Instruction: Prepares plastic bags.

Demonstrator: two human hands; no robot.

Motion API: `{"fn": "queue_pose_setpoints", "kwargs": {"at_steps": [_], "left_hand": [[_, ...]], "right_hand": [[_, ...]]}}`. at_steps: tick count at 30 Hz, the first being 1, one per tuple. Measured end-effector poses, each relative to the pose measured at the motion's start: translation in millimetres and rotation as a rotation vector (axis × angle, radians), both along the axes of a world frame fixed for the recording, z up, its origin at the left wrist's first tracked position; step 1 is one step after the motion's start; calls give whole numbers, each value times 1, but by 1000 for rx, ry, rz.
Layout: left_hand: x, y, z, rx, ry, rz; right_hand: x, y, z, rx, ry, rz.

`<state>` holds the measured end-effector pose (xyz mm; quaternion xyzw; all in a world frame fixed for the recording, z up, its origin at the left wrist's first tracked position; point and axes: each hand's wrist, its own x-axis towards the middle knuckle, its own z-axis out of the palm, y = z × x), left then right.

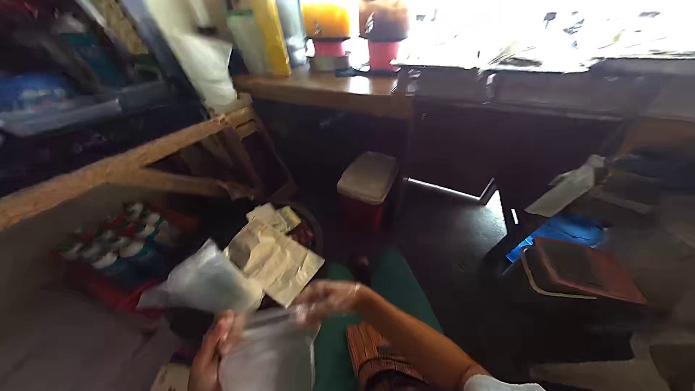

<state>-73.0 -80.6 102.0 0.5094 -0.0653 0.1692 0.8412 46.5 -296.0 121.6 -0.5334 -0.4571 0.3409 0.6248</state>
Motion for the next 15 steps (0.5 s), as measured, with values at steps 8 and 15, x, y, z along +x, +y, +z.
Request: {"fn": "queue_pose_setpoints", "kwargs": {"at_steps": [8, 15], "left_hand": [[-5, 49, -2, 488, 288, -139], [41, 108, 40, 432, 287, 715]], "right_hand": [[37, 56, 5, 22, 480, -49], [74, 184, 42, -67, 192, -369]]}}
